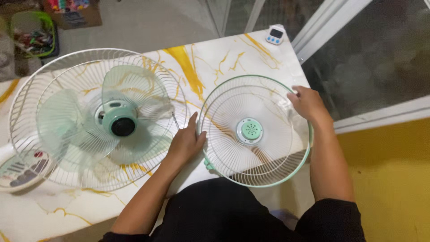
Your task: The person assembles a small green table fan by attaching the front wire cage to the fan body. They repeatedly align and press the cage onto the fan while a screwdriver rests on the table.
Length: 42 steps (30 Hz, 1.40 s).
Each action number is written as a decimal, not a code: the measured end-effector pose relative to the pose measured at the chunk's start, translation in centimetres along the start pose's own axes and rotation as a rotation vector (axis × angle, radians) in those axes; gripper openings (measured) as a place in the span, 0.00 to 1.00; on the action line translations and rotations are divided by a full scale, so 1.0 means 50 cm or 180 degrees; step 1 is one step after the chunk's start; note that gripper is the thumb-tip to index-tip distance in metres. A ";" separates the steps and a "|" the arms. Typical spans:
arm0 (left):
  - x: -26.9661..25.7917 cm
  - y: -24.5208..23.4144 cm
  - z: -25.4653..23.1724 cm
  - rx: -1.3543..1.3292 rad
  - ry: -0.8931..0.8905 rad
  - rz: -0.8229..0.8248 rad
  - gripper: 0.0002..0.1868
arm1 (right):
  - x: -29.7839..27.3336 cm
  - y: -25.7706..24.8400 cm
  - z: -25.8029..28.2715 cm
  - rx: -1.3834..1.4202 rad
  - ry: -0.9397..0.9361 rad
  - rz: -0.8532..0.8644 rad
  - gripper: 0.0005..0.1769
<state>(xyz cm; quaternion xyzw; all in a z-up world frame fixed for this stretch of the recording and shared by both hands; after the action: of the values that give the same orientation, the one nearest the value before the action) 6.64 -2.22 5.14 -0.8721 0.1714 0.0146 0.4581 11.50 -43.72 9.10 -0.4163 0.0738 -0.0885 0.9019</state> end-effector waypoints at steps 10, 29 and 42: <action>-0.031 -0.041 -0.060 0.0519 0.1718 -0.0857 0.22 | -0.176 -0.023 0.018 -0.0125 -0.0136 -0.0702 0.22; -0.118 0.045 -0.057 0.0672 0.3330 -0.0093 0.08 | -0.544 0.265 0.234 -0.0064 -0.1245 0.0146 0.15; -0.090 0.029 -0.047 0.0861 0.3579 0.0055 0.01 | -0.603 0.269 0.204 -0.0214 -0.1168 -0.0453 0.14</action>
<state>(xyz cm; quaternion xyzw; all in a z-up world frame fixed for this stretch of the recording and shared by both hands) 1.65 -3.56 6.17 -0.6781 0.3959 -0.4694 0.4039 -14.39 -20.94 7.17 -0.4595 -0.1185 -0.0722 0.8773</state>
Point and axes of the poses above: each hand's wrist, its own x-axis towards the middle knuckle, its own y-axis out of the palm, z = x × y, the point moved 4 cm from there along x, towards the middle knuckle, and after that the axes turned 13 degrees about x, right-handed, at the moved point
